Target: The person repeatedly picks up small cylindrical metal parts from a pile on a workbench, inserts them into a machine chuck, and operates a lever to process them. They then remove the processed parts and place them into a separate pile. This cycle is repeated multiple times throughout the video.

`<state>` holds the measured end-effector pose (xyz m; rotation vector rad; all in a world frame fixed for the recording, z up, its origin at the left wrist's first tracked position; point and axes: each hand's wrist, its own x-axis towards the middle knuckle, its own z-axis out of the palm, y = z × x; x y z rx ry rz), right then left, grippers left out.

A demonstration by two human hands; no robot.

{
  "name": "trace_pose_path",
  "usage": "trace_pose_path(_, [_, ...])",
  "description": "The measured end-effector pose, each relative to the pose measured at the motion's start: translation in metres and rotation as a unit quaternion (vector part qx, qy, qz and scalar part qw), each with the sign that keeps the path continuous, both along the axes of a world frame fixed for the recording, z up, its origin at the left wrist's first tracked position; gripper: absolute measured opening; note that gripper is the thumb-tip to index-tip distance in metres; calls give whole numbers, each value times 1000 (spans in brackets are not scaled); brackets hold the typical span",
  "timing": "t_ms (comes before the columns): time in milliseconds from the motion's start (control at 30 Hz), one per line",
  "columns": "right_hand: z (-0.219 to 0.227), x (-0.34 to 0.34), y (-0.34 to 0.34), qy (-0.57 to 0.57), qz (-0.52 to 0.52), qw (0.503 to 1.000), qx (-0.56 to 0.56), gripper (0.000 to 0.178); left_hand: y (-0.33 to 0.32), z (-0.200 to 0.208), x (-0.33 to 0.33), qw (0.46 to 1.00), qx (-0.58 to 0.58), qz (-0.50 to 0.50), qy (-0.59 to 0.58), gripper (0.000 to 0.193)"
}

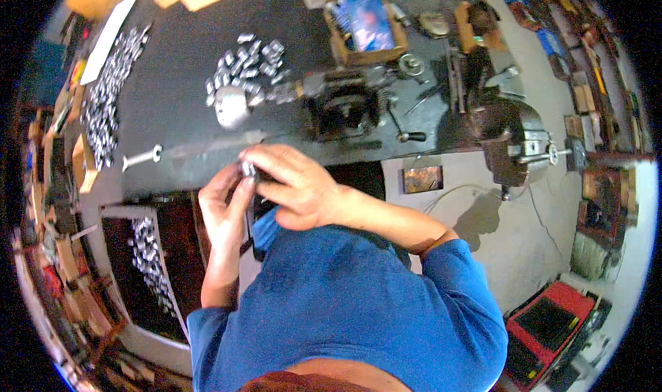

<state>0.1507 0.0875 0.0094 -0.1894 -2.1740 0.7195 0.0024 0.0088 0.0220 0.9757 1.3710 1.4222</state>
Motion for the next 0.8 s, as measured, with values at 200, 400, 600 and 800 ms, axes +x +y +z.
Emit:
trace_pose_path(200, [-1, 4, 5, -7, -5, 1000, -4, 40, 13, 6, -7, 994, -46, -71, -75, 27])
trace_pose_path(400, [-9, 4, 1, -12, 12, 1000, -18, 39, 14, -5, -13, 992, -48, -91, -74, 28])
trace_pose_path(600, [-1, 7, 4, -14, -49, 999, 8, 35, 17, 3, -1, 938, 80, -10, 336, 16])
trace_pose_path(800, [-4, 1, -1, -30, -50, 998, -6, 29, 11, 2, 1, 861, 160, 25, 482, 13])
